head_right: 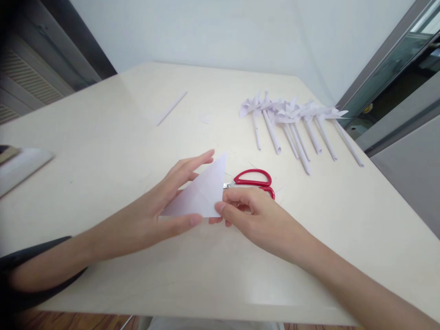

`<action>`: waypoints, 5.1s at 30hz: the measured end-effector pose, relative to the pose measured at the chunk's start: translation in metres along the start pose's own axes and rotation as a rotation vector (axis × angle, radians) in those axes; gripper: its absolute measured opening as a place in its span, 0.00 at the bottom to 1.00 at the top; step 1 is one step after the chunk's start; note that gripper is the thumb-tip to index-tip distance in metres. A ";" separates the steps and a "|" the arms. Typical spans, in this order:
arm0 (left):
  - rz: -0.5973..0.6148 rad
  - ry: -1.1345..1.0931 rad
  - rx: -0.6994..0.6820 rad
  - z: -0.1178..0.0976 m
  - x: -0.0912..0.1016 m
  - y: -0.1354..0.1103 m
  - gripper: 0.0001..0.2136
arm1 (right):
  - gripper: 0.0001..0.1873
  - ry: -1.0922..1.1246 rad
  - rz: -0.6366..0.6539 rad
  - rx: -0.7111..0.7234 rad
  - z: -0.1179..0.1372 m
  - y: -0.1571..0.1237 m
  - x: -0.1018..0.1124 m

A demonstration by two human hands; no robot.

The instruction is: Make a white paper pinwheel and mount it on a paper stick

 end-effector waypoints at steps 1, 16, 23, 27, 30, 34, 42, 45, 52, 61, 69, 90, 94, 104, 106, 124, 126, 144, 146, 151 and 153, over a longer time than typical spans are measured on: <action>0.047 -0.147 0.081 0.007 -0.002 0.001 0.36 | 0.16 -0.014 0.010 -0.010 -0.001 0.000 0.000; 0.090 -0.601 0.329 0.030 -0.008 0.003 0.19 | 0.17 -0.085 0.024 -0.023 -0.005 0.002 0.006; 0.203 -0.675 0.323 0.026 -0.018 0.003 0.17 | 0.16 -0.230 -0.092 0.042 0.003 -0.001 0.018; 0.232 -0.686 0.277 0.023 -0.021 0.003 0.15 | 0.15 -0.256 -0.116 0.072 0.008 -0.001 0.020; 0.269 -0.687 0.241 0.021 -0.024 0.002 0.14 | 0.15 -0.226 -0.114 0.095 0.012 -0.001 0.019; 0.360 -0.708 0.201 0.013 -0.028 -0.002 0.13 | 0.15 -0.201 -0.117 0.146 0.018 -0.003 0.018; 0.447 -0.657 0.252 0.009 -0.031 -0.006 0.09 | 0.15 -0.181 -0.083 0.172 0.022 -0.004 0.014; 0.441 -0.627 0.195 0.011 -0.034 -0.005 0.07 | 0.15 -0.266 -0.077 0.192 0.027 -0.005 0.012; 0.488 -0.571 0.162 0.014 -0.043 -0.007 0.07 | 0.13 -0.347 -0.039 0.216 0.024 -0.005 0.006; 0.302 -0.516 0.186 0.018 -0.027 -0.003 0.08 | 0.12 -0.353 0.036 0.281 0.029 -0.008 -0.005; 0.100 -0.682 0.135 0.014 -0.005 0.002 0.04 | 0.12 -0.350 0.072 0.289 0.026 -0.011 -0.008; 0.142 -0.544 0.103 0.010 -0.018 0.000 0.06 | 0.13 -0.394 0.006 0.317 0.027 -0.009 -0.010; 0.107 -0.553 0.125 0.013 -0.013 0.002 0.05 | 0.13 -0.382 0.020 0.321 0.028 -0.009 -0.011; 0.040 -0.456 0.146 0.015 -0.003 0.002 0.07 | 0.13 -0.368 0.061 0.333 0.029 -0.010 -0.014; 0.051 -0.485 0.139 0.013 -0.004 0.001 0.08 | 0.13 -0.375 0.066 0.326 0.028 -0.010 -0.015; -0.038 -0.518 0.085 0.011 0.008 0.004 0.09 | 0.14 -0.379 0.115 0.323 0.026 -0.011 -0.020; -0.039 -0.533 0.090 0.013 0.008 0.003 0.09 | 0.14 -0.375 0.118 0.319 0.026 -0.011 -0.020; 0.075 -0.635 0.191 0.020 -0.008 0.002 0.09 | 0.16 -0.099 -0.012 0.120 0.022 -0.007 0.002; 0.064 -0.638 0.182 0.021 -0.006 0.003 0.08 | 0.15 -0.066 -0.007 0.117 0.022 -0.008 0.003; 0.178 -0.702 0.187 0.017 -0.018 0.001 0.10 | 0.15 -0.013 -0.015 0.133 0.016 -0.008 0.006; 0.229 -0.676 0.208 0.017 -0.024 0.000 0.10 | 0.15 0.001 -0.008 0.146 0.015 -0.007 0.006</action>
Point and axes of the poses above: each hand's wrist, its own y-axis towards the middle knuckle, its own x-axis out of the back of the hand, z = x × y, the point moved 10 cm from there along y, towards the middle knuckle, and after that the axes turned 13 degrees about y, right-handed, at the moved point
